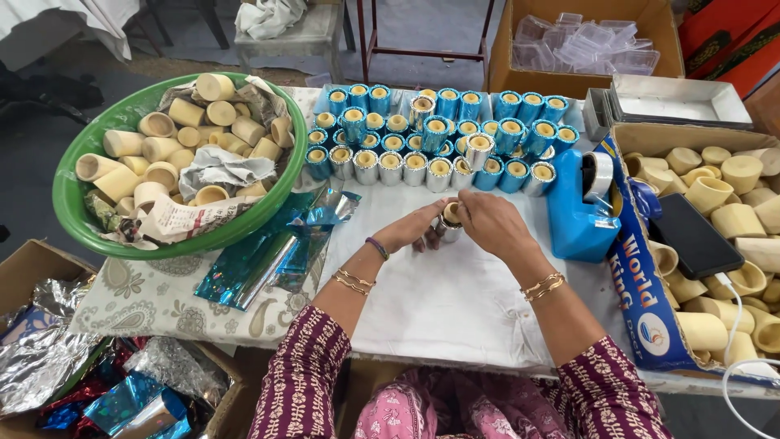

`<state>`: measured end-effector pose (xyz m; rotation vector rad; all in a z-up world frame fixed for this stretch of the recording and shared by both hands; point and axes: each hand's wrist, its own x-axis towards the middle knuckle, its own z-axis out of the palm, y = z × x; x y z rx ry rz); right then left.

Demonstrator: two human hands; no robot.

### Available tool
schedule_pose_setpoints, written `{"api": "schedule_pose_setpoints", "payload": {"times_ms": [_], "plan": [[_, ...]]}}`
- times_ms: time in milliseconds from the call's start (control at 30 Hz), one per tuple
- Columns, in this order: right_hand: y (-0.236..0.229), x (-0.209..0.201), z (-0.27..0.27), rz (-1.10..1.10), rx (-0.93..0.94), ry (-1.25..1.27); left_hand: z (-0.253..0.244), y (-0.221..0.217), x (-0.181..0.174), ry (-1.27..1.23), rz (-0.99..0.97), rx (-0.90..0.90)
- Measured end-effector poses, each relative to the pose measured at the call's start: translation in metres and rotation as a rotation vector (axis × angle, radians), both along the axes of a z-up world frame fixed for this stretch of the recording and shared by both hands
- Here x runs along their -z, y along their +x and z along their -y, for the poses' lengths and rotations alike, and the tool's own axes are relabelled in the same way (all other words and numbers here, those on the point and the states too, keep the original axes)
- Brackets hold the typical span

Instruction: The person wraps small, beige, cone-shaped objects in shiny blue foil. They pick up a cone, place it on a sheet of foil, roll it up, and secure the wrapping with tape from a blue dispenser. The wrapped cones are then placed in a row on the table.

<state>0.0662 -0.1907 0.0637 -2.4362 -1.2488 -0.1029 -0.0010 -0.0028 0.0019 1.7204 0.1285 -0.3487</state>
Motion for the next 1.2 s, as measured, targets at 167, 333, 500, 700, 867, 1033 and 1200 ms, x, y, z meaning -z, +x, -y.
{"api": "schedule_pose_setpoints", "payload": {"times_ms": [167, 333, 500, 700, 867, 1033, 1200], "plan": [[0.0, 0.005, 0.001, -0.009, -0.026, 0.031, 0.001, 0.001, 0.006, 0.021, 0.003, -0.008], [0.003, 0.006, 0.001, -0.057, -0.042, 0.058, 0.004, -0.002, 0.001, 0.05, 0.017, -0.004], [0.004, 0.006, 0.002, -0.062, -0.046, 0.03, 0.006, -0.001, 0.0, 0.077, 0.016, -0.002], [-0.001, 0.002, 0.0, -0.061, -0.071, 0.025, 0.001, 0.009, 0.027, 0.03, 0.012, -0.022], [-0.006, -0.003, -0.002, 0.079, -0.046, -0.018, 0.006, 0.002, 0.005, 0.053, 0.087, 0.032], [-0.005, -0.003, 0.002, 0.031, -0.098, 0.182, 0.0, 0.007, 0.01, -0.015, 0.06, 0.009], [0.008, 0.012, 0.007, -0.203, -0.166, 0.336, 0.007, 0.001, -0.004, -0.016, 0.002, -0.046]]}}
